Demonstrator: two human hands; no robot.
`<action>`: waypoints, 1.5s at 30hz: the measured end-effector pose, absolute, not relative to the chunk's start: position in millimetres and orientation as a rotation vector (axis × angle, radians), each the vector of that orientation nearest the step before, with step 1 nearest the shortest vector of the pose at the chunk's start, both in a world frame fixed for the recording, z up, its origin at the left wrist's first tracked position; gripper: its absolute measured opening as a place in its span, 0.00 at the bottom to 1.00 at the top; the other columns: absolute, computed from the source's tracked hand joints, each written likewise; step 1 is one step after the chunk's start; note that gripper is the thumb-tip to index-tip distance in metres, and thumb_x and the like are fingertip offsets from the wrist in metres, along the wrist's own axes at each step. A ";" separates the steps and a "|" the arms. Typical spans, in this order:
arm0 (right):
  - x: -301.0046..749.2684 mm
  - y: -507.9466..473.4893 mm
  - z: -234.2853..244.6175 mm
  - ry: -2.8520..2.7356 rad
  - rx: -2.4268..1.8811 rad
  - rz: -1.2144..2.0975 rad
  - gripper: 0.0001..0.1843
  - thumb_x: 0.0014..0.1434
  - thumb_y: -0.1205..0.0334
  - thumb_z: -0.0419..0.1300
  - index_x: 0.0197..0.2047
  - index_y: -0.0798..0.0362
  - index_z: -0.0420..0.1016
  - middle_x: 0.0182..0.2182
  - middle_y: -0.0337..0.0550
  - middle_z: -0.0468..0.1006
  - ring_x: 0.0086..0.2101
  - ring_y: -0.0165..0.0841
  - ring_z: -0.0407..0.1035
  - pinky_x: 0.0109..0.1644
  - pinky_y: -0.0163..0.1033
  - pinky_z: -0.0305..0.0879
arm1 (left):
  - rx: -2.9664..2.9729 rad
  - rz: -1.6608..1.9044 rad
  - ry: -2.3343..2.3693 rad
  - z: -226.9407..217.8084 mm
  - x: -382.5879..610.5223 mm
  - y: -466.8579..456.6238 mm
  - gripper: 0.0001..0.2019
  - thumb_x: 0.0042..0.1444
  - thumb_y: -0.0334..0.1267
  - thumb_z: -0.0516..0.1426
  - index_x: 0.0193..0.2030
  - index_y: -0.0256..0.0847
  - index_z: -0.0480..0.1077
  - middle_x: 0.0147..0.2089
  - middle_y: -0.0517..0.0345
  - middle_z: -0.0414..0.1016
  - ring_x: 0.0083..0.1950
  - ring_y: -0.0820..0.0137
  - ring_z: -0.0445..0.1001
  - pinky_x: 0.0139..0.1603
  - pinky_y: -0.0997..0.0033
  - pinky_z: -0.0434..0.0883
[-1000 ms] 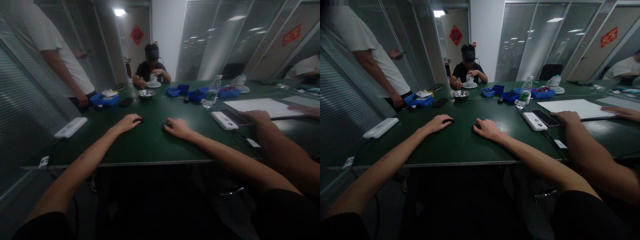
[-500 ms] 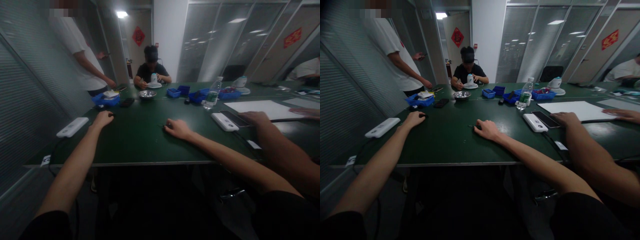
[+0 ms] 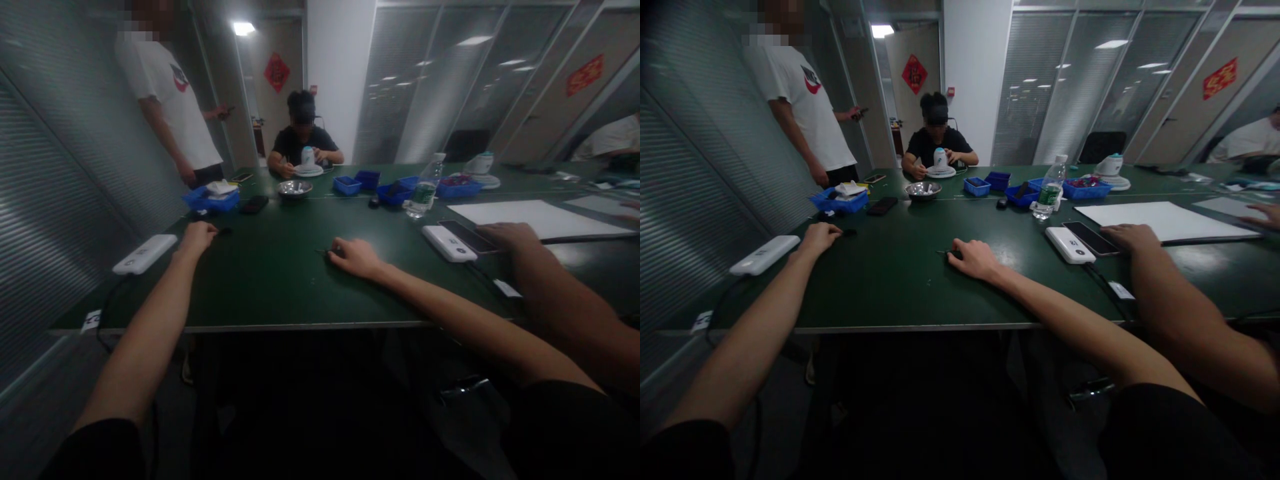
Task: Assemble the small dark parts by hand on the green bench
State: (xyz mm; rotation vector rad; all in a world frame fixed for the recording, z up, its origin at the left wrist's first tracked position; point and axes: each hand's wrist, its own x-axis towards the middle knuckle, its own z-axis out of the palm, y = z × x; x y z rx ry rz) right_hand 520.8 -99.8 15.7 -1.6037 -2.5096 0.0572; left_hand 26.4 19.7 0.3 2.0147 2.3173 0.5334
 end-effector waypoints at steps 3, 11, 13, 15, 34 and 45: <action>520.9 -98.9 15.0 -2.508 -1.616 0.033 0.23 0.73 0.42 0.50 0.56 0.50 0.74 0.36 0.47 0.83 0.33 0.38 0.75 0.34 0.37 0.57 | 2.007 0.568 2.386 5.1 32.4 13.2 0.13 0.58 0.35 0.60 0.47 0.37 0.84 0.49 0.42 0.84 0.51 0.54 0.80 0.54 0.63 0.75; 520.9 -100.5 18.2 -2.516 -1.602 0.084 0.24 0.74 0.42 0.50 0.55 0.51 0.73 0.36 0.47 0.82 0.32 0.36 0.74 0.33 0.37 0.56 | 1.821 0.940 2.372 11.9 42.8 12.9 0.15 0.56 0.38 0.62 0.47 0.37 0.84 0.46 0.47 0.85 0.48 0.56 0.82 0.55 0.66 0.75; 520.9 -101.1 19.3 -2.517 -1.597 0.089 0.23 0.74 0.42 0.50 0.55 0.51 0.73 0.36 0.47 0.82 0.31 0.36 0.73 0.32 0.37 0.56 | 1.841 0.979 2.338 11.9 42.4 14.4 0.15 0.56 0.38 0.63 0.47 0.37 0.84 0.45 0.49 0.85 0.48 0.57 0.83 0.55 0.67 0.75; 520.8 -101.4 19.9 -2.517 -1.599 0.094 0.24 0.74 0.42 0.50 0.55 0.52 0.73 0.36 0.48 0.82 0.31 0.36 0.73 0.32 0.37 0.56 | 1.870 0.976 2.317 10.8 40.4 15.7 0.15 0.56 0.38 0.63 0.48 0.38 0.85 0.46 0.50 0.85 0.48 0.57 0.83 0.54 0.67 0.75; 520.7 -97.5 15.1 -2.518 -1.633 0.035 0.24 0.73 0.42 0.50 0.56 0.50 0.73 0.37 0.48 0.83 0.34 0.37 0.75 0.34 0.37 0.57 | 2.086 0.673 2.338 4.0 31.4 19.4 0.18 0.59 0.37 0.61 0.55 0.45 0.84 0.53 0.50 0.84 0.53 0.56 0.81 0.58 0.63 0.75; 520.5 -100.6 19.3 -2.521 -1.619 0.080 0.24 0.74 0.43 0.50 0.57 0.51 0.73 0.39 0.48 0.83 0.34 0.37 0.75 0.35 0.37 0.58 | 2.202 0.608 2.152 -9.6 30.6 29.6 0.23 0.68 0.45 0.54 0.65 0.41 0.77 0.63 0.48 0.79 0.62 0.54 0.77 0.66 0.62 0.69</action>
